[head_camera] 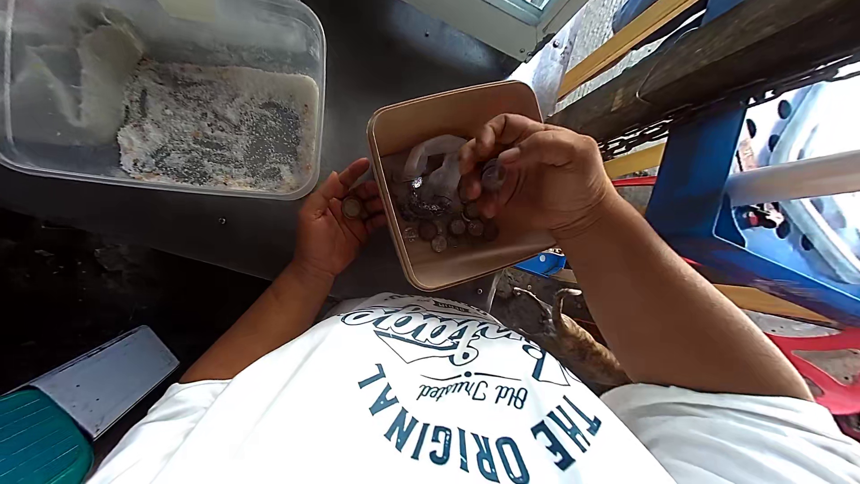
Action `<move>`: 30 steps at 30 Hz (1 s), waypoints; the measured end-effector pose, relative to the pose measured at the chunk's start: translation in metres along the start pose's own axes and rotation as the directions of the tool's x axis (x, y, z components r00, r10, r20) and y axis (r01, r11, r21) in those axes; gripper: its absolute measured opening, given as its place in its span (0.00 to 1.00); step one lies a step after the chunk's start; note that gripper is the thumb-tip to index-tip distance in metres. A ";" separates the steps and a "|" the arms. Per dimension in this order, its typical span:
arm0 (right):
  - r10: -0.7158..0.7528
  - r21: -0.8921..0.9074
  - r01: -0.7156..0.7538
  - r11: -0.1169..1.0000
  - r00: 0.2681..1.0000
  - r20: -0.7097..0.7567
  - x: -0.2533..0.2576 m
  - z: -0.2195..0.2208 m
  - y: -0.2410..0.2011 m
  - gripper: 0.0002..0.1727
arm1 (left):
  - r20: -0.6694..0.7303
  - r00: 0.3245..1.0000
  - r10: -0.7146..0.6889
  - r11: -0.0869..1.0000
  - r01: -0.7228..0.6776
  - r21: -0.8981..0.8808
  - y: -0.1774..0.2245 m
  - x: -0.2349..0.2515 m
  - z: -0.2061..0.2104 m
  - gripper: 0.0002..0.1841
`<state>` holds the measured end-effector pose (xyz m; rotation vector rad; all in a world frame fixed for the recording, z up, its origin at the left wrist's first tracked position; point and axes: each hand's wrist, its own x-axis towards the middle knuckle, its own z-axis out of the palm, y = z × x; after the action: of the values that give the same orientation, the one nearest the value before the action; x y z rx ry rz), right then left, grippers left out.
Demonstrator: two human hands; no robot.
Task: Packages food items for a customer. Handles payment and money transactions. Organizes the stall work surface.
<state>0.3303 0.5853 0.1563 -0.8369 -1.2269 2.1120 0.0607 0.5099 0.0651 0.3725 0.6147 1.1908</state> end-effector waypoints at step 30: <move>-0.173 -0.042 0.168 0.985 0.952 -0.254 -0.044 0.061 0.004 0.08 | -0.039 0.999 0.007 0.997 -0.004 0.071 0.000 -0.002 0.009 0.26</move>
<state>0.3132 0.5189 0.1864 -0.9441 -1.1409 1.7933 0.0656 0.5085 0.0722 0.4118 0.6917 1.1860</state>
